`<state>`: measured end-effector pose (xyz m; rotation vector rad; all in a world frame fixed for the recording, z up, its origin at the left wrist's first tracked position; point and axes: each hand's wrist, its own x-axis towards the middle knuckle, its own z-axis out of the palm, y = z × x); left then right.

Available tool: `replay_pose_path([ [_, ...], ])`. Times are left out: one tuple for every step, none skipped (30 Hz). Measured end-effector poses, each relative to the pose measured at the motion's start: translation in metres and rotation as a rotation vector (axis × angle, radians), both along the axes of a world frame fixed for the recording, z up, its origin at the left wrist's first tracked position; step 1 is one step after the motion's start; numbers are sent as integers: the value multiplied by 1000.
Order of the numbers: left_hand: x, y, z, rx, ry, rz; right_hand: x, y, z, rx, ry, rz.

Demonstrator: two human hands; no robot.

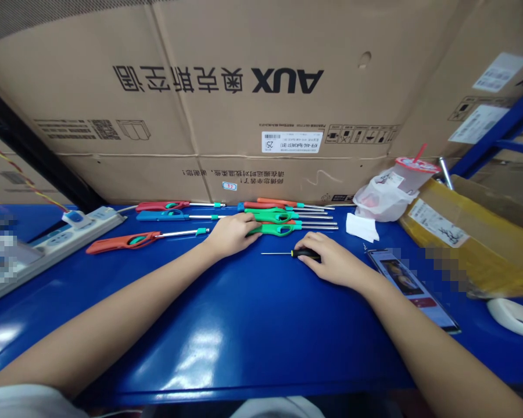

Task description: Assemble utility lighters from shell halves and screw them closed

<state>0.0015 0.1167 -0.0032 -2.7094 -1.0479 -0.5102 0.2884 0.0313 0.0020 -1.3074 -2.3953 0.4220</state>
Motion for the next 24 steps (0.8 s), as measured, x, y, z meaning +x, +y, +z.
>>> replay_pose_path([
  [-1,0,0,1,-5,-2,0,0,0,0,-1,0],
  [-2,-1,0,2,-11,-5,0,0,1,0,-2,1],
  [-3,-1,0,2,-15,-8,-1,-1,1,0,-4,1],
  [-4,-2,0,1,-19,-12,-1,-1,1,-1,-6,1],
  [-4,-3,-1,0,-23,-15,-1,-1,1,-1,-9,1],
  [-4,-4,-1,-2,-27,-18,-1,-1,1,0,-12,1],
  [-4,-5,-1,-4,-30,-20,-2,-1,1,3,-16,1],
  [-3,-7,-1,-8,-32,-21,-2,-1,1,6,-21,1],
  [-3,-8,-1,-12,-33,-20,-2,-2,1,9,-27,1],
  [-3,-10,0,-19,-30,-19,-2,-2,1,13,-34,1],
  [-4,-11,3,-30,-23,-17,-2,-2,0,17,-42,-1],
  [-6,-12,7,-45,-10,-16,-1,-2,0,21,-50,-5],
  [-11,-11,13,-64,7,-10,-1,-1,0,26,-61,-12],
  [-18,-10,19,-90,31,-6,0,-1,1,31,-73,-23],
  [-28,-8,27,-122,61,4,2,0,1,37,-86,-38],
  [-41,-5,34,-152,86,34,4,0,1,44,-102,-55],
  [-56,0,42,-183,109,78,6,1,1,51,-119,-75],
  [-72,4,48,-223,135,129,9,3,1,57,-138,-97],
  [-89,8,52,-276,168,180,12,4,0,63,-158,-118],
  [-104,12,55,-337,205,223,15,5,0,68,-178,-138],
  [-118,15,57,-395,238,257,17,6,0,74,-197,-159],
  [-129,17,57,-451,267,277,20,6,0,81,-215,-179],
  [-137,17,56,-508,294,287,22,7,0,88,-230,-197],
  [-142,16,55,-552,306,285,24,8,0,95,-242,-212],
])
